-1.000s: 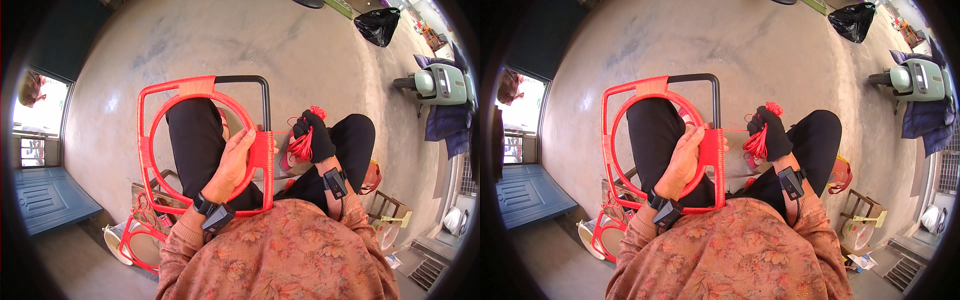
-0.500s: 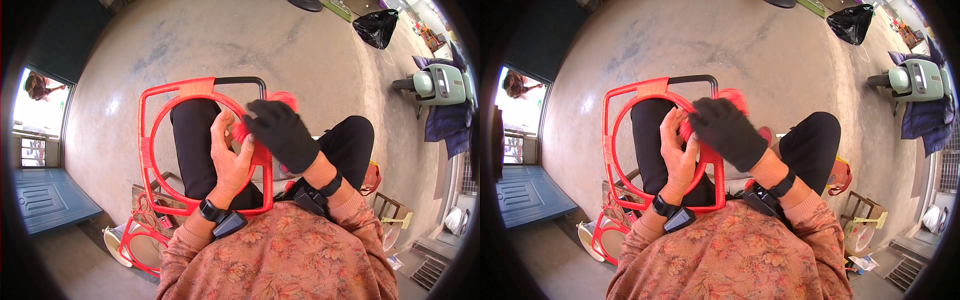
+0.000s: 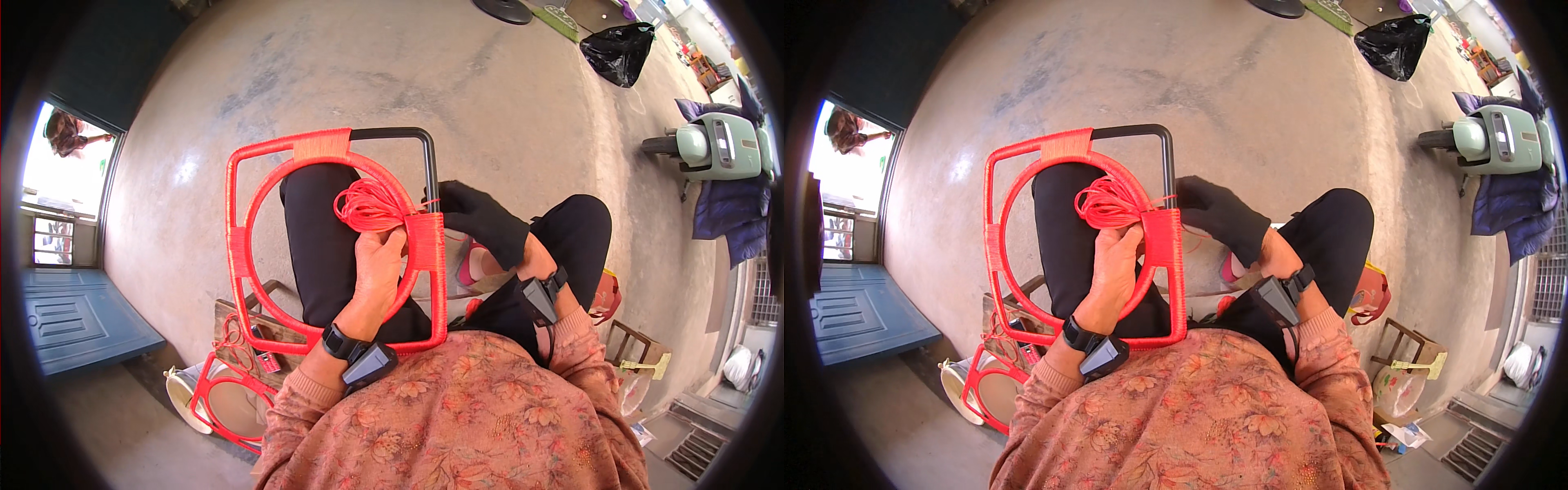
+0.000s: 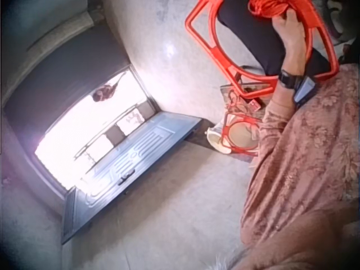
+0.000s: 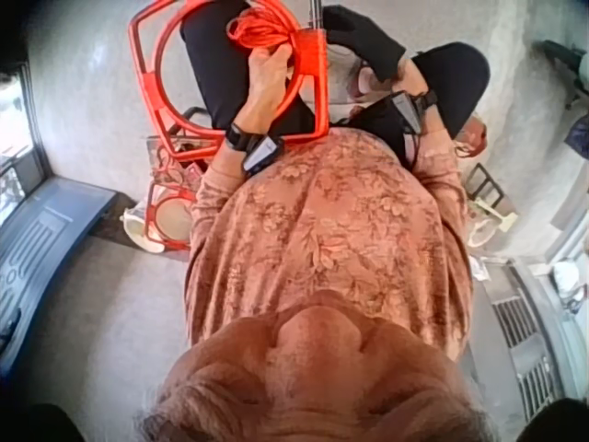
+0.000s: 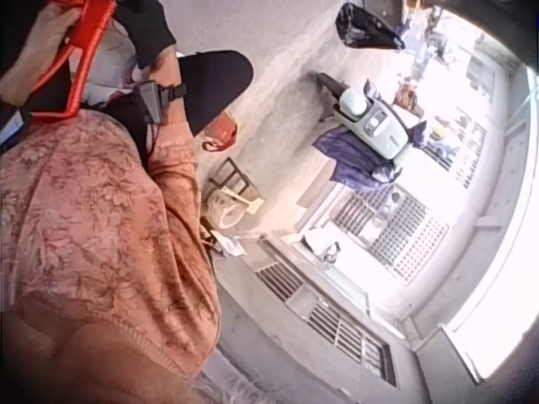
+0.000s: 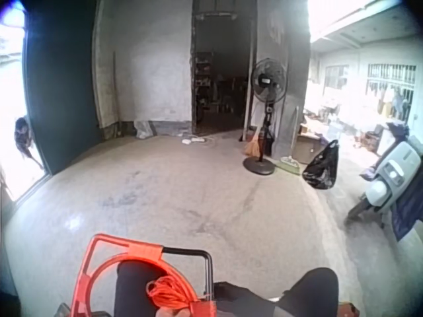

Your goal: The person is weaving a red plastic cord around a black square chair frame.

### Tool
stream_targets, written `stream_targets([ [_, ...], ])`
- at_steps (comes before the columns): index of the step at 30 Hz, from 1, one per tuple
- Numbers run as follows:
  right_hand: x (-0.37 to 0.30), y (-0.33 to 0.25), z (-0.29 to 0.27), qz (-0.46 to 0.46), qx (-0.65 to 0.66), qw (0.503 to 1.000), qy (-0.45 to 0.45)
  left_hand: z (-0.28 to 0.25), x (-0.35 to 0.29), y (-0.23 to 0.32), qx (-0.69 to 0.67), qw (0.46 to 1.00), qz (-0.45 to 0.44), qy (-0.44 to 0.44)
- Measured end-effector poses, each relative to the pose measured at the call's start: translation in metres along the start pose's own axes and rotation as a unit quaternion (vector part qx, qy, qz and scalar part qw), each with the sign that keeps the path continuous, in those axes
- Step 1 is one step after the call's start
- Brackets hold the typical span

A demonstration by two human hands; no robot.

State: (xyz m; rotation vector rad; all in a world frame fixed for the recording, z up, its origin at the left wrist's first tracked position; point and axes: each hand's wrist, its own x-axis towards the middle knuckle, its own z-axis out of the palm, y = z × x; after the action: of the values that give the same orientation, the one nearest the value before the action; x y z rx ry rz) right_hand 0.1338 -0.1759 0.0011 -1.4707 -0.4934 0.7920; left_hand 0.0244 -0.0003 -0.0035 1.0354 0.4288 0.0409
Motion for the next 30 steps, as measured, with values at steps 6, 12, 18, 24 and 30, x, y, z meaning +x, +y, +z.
stream_targets([
  [6, 0.005, 0.006, -0.006, 0.044, -0.120, 0.992, -0.018, 0.002, 0.000, 0.006, -0.058, 0.997, -0.050, -0.026],
  [12, -0.012, 0.008, -0.027, 0.004, 0.096, 0.983, 0.155, 0.005, 0.002, 0.009, -0.121, 0.992, -0.031, 0.020],
  [18, -0.007, 0.009, 0.002, -0.055, 0.260, 0.952, 0.151, 0.002, 0.002, 0.008, -0.156, 0.985, -0.060, -0.031],
  [24, -0.013, -0.002, 0.006, -0.127, 0.199, 0.968, 0.086, 0.002, 0.003, 0.008, -0.173, 0.983, -0.048, -0.022],
  [30, -0.011, -0.001, 0.006, -0.049, 0.138, 0.969, 0.200, 0.006, 0.002, 0.012, -0.162, 0.985, -0.059, -0.016],
])
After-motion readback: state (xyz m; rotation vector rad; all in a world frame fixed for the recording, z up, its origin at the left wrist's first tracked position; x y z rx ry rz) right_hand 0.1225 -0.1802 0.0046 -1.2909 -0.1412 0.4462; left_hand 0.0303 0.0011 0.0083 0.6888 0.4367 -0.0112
